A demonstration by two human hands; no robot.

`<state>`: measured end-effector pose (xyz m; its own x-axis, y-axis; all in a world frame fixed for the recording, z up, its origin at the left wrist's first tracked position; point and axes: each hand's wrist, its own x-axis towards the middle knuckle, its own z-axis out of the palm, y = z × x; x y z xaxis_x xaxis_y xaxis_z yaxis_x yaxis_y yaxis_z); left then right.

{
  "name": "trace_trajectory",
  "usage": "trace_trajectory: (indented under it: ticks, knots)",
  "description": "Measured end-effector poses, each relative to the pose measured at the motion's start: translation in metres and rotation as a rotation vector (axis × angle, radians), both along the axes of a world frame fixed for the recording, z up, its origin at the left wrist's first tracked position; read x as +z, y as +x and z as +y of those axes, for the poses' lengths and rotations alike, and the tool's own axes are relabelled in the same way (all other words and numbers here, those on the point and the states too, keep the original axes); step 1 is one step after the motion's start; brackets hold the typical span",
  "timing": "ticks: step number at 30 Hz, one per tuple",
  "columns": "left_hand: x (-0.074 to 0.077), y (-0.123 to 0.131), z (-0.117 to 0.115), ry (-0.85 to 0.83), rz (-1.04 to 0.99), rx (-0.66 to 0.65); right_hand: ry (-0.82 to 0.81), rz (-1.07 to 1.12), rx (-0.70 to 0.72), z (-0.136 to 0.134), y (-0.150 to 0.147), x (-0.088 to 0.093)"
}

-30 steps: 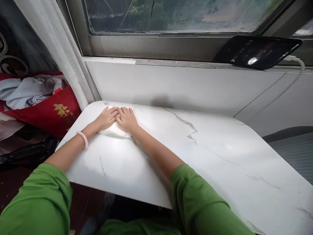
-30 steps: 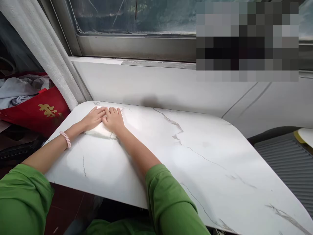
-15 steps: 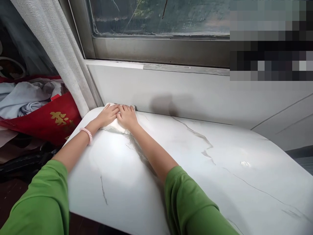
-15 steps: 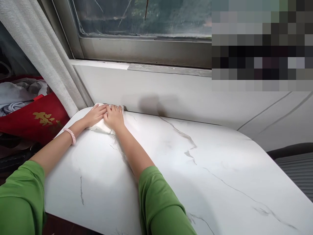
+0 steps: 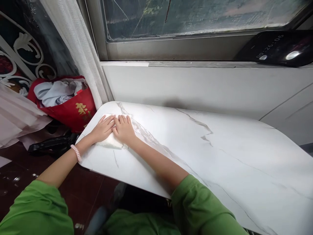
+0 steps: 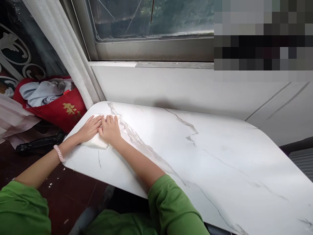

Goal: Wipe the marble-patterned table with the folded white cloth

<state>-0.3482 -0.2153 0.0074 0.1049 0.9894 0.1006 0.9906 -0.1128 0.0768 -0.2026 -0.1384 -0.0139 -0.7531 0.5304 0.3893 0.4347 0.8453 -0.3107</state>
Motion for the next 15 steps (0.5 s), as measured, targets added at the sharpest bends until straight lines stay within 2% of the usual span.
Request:
trace_trajectory:
  ticks: [5,8,11,15]
  knots:
    - [0.002,0.008,-0.077,0.027,0.024,0.057,0.03,0.009,0.111,-0.062,0.006,0.004]
    - [0.004,0.012,-0.113,0.033,0.039,0.097,0.04,0.015,0.179,-0.088,0.006,0.006]
    - [0.005,0.012,-0.134,0.059,0.047,0.112,0.033,0.002,0.221,-0.104,0.003,0.01]
    - [0.006,0.001,-0.137,0.06,0.042,0.131,-0.027,-0.023,0.223,-0.109,-0.01,0.018]
